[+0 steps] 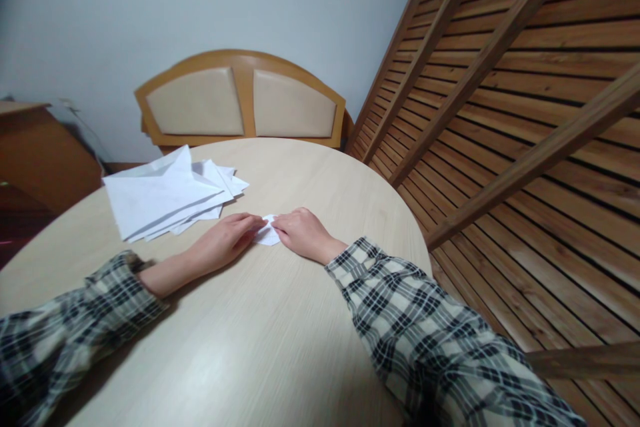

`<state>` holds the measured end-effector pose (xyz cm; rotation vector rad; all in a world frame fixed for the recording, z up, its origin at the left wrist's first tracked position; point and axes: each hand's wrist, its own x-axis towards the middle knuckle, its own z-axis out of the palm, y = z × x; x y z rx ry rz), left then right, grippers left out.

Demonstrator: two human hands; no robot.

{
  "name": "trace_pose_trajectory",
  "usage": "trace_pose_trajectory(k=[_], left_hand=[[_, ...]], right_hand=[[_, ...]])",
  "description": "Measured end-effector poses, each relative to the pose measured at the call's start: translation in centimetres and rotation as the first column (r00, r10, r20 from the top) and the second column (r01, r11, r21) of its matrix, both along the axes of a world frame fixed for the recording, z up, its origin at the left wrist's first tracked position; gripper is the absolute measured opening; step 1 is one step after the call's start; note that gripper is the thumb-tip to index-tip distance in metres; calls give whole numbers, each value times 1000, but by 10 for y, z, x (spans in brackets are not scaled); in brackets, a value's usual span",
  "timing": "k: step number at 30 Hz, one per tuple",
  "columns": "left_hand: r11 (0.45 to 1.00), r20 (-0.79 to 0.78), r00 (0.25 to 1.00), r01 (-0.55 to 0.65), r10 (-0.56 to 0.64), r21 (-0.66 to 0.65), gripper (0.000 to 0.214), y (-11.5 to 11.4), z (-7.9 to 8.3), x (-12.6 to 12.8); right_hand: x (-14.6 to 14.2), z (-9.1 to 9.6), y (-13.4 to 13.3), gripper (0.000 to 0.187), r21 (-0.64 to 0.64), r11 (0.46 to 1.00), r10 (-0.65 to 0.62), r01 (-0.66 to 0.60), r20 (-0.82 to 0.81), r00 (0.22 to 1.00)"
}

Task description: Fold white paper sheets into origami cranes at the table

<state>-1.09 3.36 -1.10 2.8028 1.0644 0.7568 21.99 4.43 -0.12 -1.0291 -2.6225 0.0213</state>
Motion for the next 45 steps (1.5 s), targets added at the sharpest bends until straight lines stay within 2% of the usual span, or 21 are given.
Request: trace_pose_trajectory(k=[3, 9, 14, 19, 31, 37, 45], left_hand=[[999, -8, 999, -49, 49, 18, 19, 0, 0, -1], [978, -167, 974, -126, 154, 164, 20, -5, 7, 1], [972, -184, 968, -137, 173, 191, 21, -5, 8, 2], [968, -192, 960, -167, 203, 186, 19, -4, 8, 2], [978, -134, 977, -144, 164, 148, 22, 0, 4, -3], [977, -143, 976, -143, 166, 160, 21, -1, 6, -3], [998, -16, 997, -69, 69, 15, 20, 10, -6, -7]], right_hand=[[-1, 1, 0, 22, -6, 1000, -13, 13, 17, 1000], [-3, 1, -5, 21, 65, 997, -56, 51, 72, 996], [-3, 0, -9, 26, 126, 981, -162, 146, 120, 980], [-5, 1, -12, 26, 124, 972, -216, 201, 125, 968], [-5, -3, -9, 22, 114, 978, -187, 177, 82, 979], [-4, 1, -11, 22, 115, 968, -235, 224, 95, 967], [-2, -2, -8, 23, 144, 967, -224, 210, 85, 971]])
